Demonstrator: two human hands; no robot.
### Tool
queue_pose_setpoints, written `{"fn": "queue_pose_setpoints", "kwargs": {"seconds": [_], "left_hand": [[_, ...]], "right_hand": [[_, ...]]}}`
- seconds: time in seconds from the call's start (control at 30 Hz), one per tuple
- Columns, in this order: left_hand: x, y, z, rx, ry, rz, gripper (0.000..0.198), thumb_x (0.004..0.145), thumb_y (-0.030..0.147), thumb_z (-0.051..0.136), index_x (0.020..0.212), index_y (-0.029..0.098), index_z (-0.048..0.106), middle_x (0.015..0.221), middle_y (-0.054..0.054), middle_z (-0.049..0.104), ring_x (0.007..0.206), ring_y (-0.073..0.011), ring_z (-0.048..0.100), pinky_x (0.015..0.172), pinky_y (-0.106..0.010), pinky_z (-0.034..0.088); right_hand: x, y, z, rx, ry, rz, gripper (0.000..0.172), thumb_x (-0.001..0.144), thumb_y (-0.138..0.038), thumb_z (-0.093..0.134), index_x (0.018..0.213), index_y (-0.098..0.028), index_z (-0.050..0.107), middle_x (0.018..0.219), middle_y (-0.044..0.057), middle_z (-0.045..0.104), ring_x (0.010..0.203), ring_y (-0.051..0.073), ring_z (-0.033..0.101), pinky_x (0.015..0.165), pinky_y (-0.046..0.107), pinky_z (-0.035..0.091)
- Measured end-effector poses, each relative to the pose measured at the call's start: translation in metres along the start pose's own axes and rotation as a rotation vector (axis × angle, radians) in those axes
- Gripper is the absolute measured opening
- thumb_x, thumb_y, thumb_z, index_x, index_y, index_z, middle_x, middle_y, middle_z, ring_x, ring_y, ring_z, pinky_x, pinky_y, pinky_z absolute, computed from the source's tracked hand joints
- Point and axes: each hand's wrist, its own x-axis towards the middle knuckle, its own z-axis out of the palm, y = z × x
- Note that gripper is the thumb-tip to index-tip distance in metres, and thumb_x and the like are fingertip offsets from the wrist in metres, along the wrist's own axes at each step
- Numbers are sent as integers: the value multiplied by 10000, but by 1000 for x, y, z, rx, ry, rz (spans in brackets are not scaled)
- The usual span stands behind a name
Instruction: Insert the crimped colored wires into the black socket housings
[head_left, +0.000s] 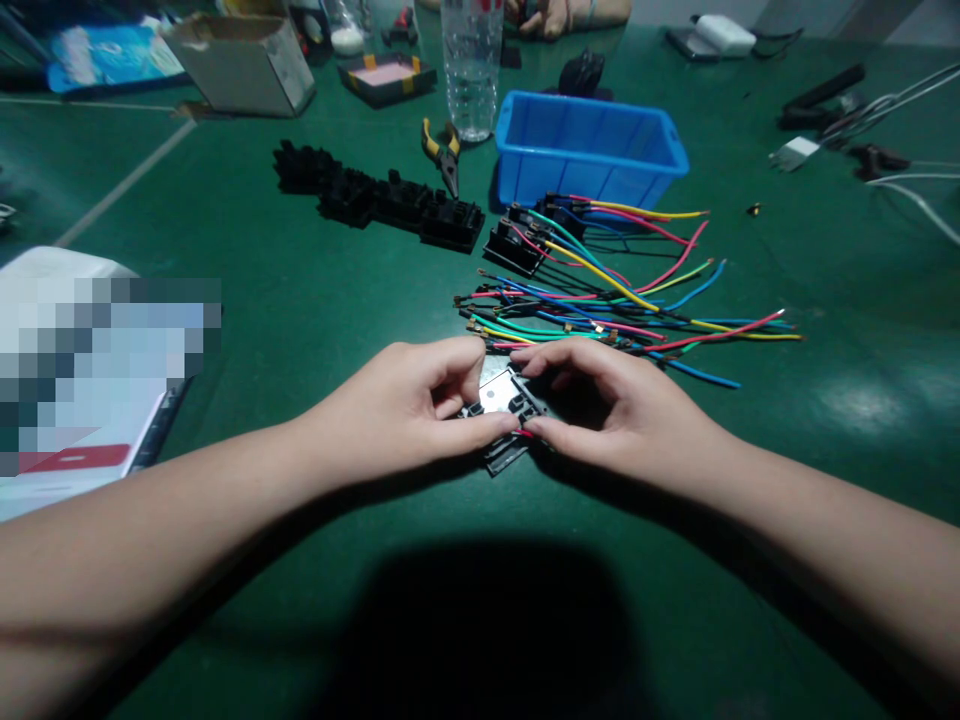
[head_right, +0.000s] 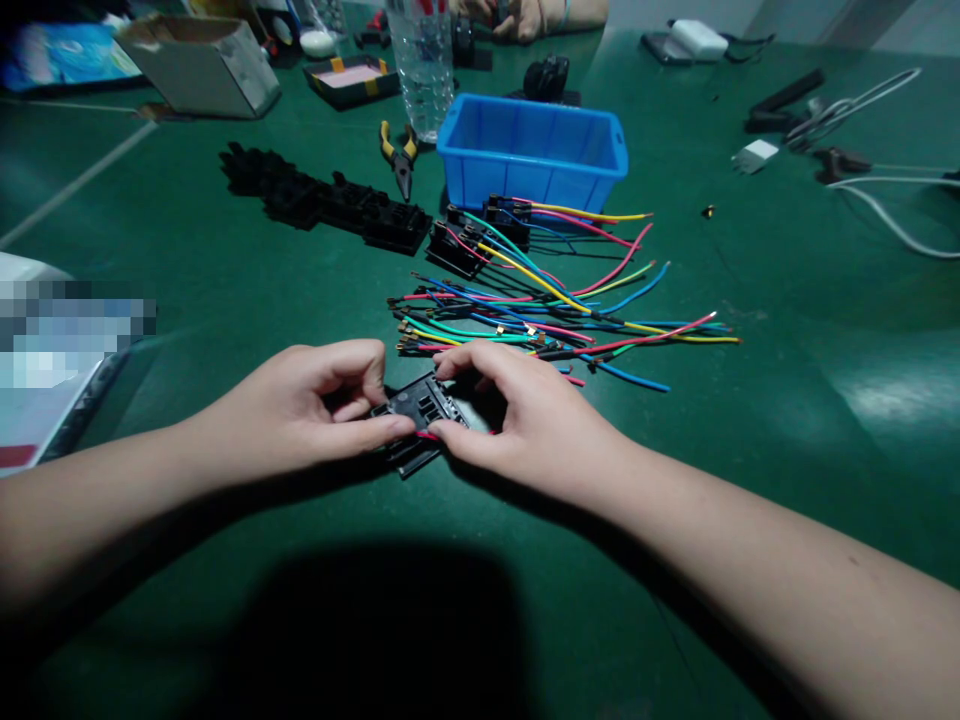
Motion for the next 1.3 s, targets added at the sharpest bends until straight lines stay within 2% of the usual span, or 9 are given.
{"fn": "queue_pose_setpoints", "kwargs": {"seconds": [0.23,0.57,1.3], "left_hand": [[2,0,-1,1,-4,3,335,802,380,667,678,181,427,541,92,372,485,-53,350,466,-181,250],[1,0,0,10,-6,-9,330,799,395,666,693,185,435,550,87,389,491,-59,355,468,-187,244],[4,0,-1,1,-8,38,310,812,369,668,691,178,456,550,91,403,486,-49,361,447,-164,256]], "right_hand": [[0,0,0,49,-1,47,320,773,-253,703,1051,-183,560,1074,70,666,963,217,638,828,370,519],[0,1,-3,-33,-56,-66,299,845,-264,650,1129,-206,578,1169,72,657,1090,234,601,948,398,468],[0,1,-5,3,-101,-46,303,855,-263,645,1129,-172,550,1139,80,627,1047,225,595,917,386,471]]}}
